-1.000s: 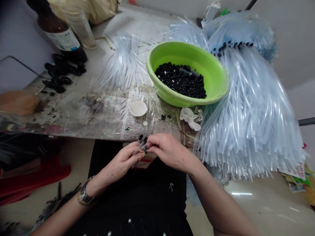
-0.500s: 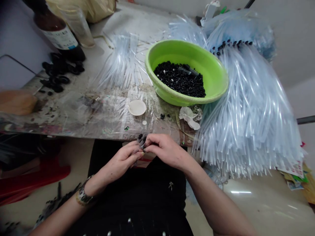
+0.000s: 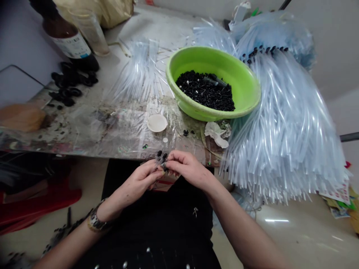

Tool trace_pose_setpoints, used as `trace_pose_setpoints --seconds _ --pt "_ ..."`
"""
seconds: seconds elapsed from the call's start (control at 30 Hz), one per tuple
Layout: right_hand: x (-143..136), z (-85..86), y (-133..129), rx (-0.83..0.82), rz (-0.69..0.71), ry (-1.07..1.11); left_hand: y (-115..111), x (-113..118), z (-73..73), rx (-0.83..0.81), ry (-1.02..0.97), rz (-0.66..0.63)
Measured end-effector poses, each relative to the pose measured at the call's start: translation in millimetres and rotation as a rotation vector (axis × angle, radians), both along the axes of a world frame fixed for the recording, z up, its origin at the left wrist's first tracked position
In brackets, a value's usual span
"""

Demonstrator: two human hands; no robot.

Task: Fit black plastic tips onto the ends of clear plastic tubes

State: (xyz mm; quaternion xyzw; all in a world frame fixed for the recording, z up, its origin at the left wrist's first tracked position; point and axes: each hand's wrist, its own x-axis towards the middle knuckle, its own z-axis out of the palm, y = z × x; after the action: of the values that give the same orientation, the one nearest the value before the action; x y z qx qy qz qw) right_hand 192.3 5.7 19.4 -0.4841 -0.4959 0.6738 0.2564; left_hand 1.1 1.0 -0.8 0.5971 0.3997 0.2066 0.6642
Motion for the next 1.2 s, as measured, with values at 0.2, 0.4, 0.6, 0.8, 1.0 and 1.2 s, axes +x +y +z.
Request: trace_pose_setpoints --seconds 0.2,0.4,0.6,0.8,1.0,1.2 --pt "-1 -8.7 -3 -0.057 -0.031 0.064 -5 5 1.9 0.07 -0.003 -0.01" --pt "1 -9.9 -7 -0.059 -0.108 0.073 -1 7 3.6 0.087 0.028 -0.007" --pt "1 -10.9 -11 -0.036 -0.111 0.099 1 4 0.4 0.075 0.021 0.001" --pt "-1 -12.4 -13 -0.055 -0.121 0.09 -4 7 -2.3 0.013 -0.025 -0.004" --pt "-2 -13.4 -17 -0.027 -0.141 0.039 -7 9 -7.0 -0.056 -0.036 0.031" --pt "0 -9.0 -14 0.068 -0.149 -0.061 -5 12 -1.5 -0.068 -0.014 0.029"
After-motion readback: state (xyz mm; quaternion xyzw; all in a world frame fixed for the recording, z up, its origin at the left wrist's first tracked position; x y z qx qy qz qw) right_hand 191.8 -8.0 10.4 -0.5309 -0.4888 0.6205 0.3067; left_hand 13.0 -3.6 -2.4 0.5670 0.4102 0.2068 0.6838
